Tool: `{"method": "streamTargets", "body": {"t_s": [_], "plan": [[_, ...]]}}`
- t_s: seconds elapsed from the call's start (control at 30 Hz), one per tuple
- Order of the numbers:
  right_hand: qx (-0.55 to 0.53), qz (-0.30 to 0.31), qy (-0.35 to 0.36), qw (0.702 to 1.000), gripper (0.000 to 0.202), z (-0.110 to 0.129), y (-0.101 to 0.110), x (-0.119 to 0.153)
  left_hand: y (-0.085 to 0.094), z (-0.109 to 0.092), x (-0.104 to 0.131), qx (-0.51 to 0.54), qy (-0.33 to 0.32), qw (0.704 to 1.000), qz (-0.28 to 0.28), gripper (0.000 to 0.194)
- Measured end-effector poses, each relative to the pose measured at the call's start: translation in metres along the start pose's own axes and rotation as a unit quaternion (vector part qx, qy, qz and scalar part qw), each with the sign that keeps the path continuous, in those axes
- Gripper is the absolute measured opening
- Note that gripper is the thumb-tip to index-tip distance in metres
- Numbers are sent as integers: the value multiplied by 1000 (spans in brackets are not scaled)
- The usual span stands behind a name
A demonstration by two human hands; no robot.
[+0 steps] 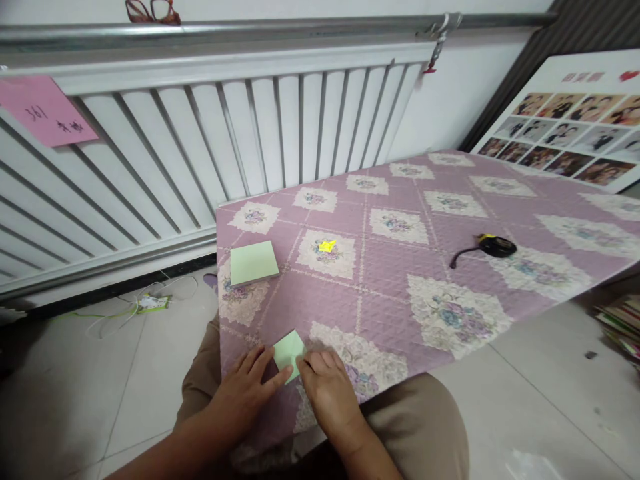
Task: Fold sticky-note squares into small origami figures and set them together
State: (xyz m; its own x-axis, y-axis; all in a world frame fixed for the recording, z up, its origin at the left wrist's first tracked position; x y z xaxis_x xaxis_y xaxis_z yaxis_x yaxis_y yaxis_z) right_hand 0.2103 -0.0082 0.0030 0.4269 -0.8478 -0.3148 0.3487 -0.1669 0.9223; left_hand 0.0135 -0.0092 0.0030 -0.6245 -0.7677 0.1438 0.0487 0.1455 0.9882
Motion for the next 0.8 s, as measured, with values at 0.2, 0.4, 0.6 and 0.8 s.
{"method": "streamTargets", "body": {"t_s": [0.2, 0.4, 0.6, 0.8], "plan": [[-13, -20, 6, 1000, 19, 0, 2, 1, -3, -1, 0, -3, -7, 1000, 3, 57], [-20, -17, 11, 1000, 23, 2, 6, 2, -2, -2, 0, -2, -6, 1000, 4, 55], [-53, -20, 7, 998, 28, 2, 14, 5, 2, -2, -1, 12, -3, 1000, 25, 52], [-40, -62, -3, 997, 23, 13, 7, 8, 2, -2, -3, 13, -3, 999, 48, 53]]}}
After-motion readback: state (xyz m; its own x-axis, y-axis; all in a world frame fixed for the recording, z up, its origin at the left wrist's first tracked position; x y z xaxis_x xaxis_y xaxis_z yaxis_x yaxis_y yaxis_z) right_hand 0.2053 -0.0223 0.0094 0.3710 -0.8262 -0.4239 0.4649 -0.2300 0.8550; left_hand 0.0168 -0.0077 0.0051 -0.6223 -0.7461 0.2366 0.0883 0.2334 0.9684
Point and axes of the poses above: each hand's wrist, its own x-axis away from the middle knuckle, its own y-axis out of the back of the hand, z = x × y, the point moved 2 cm from there along -x, towards the middle knuckle, and after that the axes turned 4 degrees about -x, right-handed, at the moved point
